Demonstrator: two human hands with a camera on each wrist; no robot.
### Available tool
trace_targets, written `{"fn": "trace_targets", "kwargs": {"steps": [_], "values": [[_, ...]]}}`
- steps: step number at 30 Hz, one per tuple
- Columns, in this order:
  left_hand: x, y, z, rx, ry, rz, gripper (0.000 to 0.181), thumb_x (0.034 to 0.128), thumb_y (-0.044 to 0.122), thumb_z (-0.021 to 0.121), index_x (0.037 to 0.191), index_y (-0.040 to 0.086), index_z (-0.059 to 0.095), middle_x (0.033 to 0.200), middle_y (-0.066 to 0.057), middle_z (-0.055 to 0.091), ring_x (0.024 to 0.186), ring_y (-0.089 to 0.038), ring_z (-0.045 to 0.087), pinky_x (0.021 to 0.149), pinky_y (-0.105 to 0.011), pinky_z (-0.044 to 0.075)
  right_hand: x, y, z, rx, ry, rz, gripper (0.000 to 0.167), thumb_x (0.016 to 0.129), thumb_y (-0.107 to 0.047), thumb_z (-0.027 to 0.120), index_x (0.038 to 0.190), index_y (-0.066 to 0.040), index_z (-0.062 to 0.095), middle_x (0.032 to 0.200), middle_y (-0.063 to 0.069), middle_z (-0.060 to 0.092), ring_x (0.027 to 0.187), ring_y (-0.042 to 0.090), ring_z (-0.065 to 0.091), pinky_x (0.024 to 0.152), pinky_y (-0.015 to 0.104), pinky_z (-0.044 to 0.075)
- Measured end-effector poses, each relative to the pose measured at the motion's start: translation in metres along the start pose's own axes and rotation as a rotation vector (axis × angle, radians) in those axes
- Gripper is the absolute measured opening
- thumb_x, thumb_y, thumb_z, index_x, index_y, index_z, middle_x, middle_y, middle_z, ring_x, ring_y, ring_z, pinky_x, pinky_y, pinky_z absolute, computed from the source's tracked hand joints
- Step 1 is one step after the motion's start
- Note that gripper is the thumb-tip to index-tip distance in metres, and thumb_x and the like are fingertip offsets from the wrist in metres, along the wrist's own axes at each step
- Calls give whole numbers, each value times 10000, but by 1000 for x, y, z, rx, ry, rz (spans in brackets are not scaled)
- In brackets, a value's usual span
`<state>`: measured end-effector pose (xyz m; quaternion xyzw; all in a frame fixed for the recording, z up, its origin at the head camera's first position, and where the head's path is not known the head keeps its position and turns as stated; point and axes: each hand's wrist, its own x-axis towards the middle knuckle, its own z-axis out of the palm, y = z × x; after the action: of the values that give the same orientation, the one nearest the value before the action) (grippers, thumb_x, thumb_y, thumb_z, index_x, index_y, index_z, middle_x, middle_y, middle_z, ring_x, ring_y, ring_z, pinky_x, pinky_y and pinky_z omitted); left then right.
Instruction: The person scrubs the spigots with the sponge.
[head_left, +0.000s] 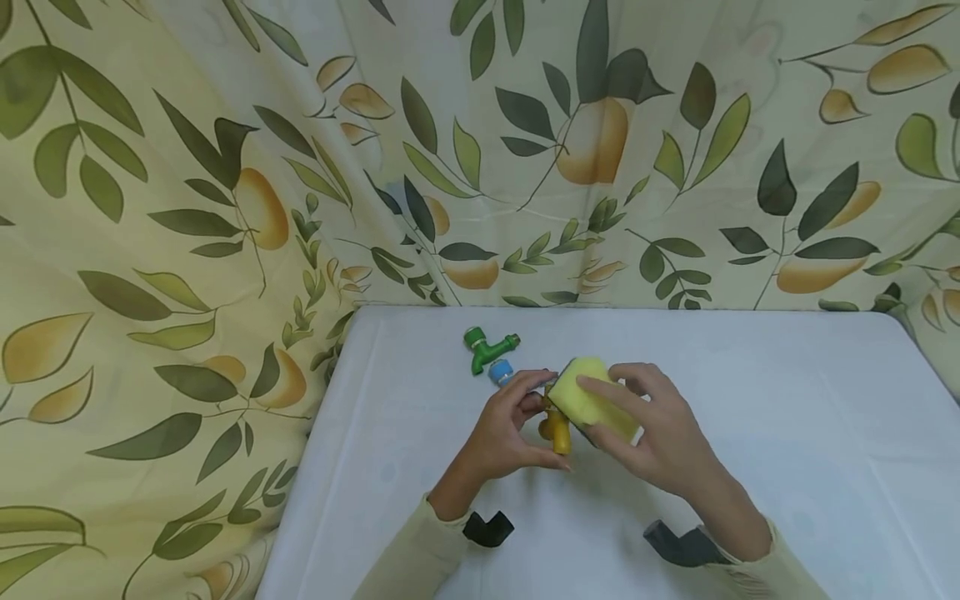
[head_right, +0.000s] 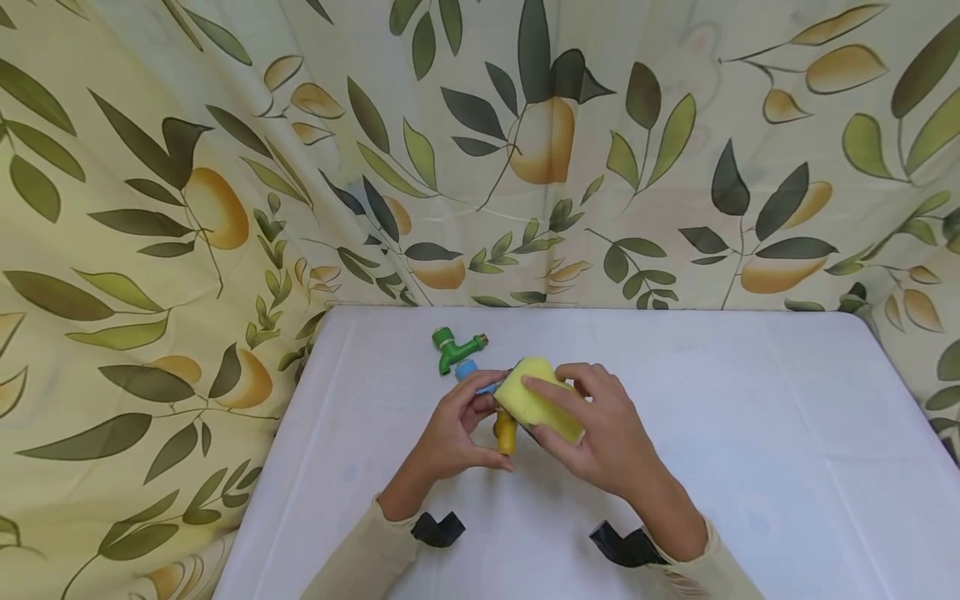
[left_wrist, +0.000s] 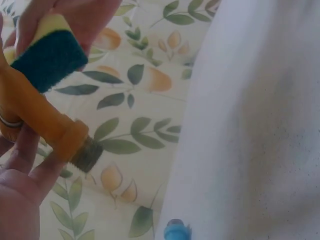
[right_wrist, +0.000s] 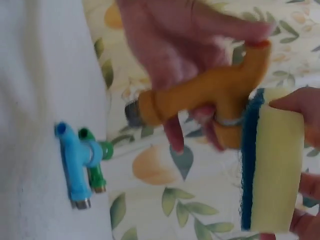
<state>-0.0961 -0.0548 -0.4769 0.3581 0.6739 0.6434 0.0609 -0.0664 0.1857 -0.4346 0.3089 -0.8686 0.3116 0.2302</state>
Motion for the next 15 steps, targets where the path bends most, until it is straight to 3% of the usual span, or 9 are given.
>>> {"fn": "trace_targets", "kwargs": {"steps": [3, 6, 10, 15], "values": [[-1, -1, -1, 31, -2, 3, 1016, 653, -64, 923, 1513, 46, 392, 1448, -175, 487, 1162, -188, 633, 1031, -333, 539, -2, -1, -2, 51, -38, -48, 503, 757, -283, 824, 1251, -275, 730, 1176, -7, 621, 1025, 122, 520, 754, 309, 466], [-1, -1, -2, 92, 1, 3, 1019, 661, -13, 939, 1521, 75, 400, 1428, -149, 537, 1154, -179, 634, 1043, -329, 533, -2, -2, -2, 78, -49, -78, 454, 790, -328, 814, 1235, -276, 738, 1171, -14, 624, 1037, 129, 533, 770, 304, 464], [-1, 0, -3, 199, 8, 16, 1029, 653, 76, 969, 1518, 119, 414, 1445, -92, 554, 1148, -153, 632, 1069, -317, 515, 0, -3, -2, 38, -13, -24, 403, 880, -422, 745, 1251, -266, 729, 1179, 9, 605, 1015, 121, 499, 780, 292, 447], [-1, 3, -2, 239, 10, 25, 1036, 663, 98, 969, 1533, 146, 407, 1424, -66, 553, 1182, -156, 595, 1051, -311, 525, -1, -5, 0, 108, -38, -108, 410, 857, -399, 770, 1242, -264, 734, 1176, -4, 615, 1025, 111, 514, 781, 238, 445]]}}
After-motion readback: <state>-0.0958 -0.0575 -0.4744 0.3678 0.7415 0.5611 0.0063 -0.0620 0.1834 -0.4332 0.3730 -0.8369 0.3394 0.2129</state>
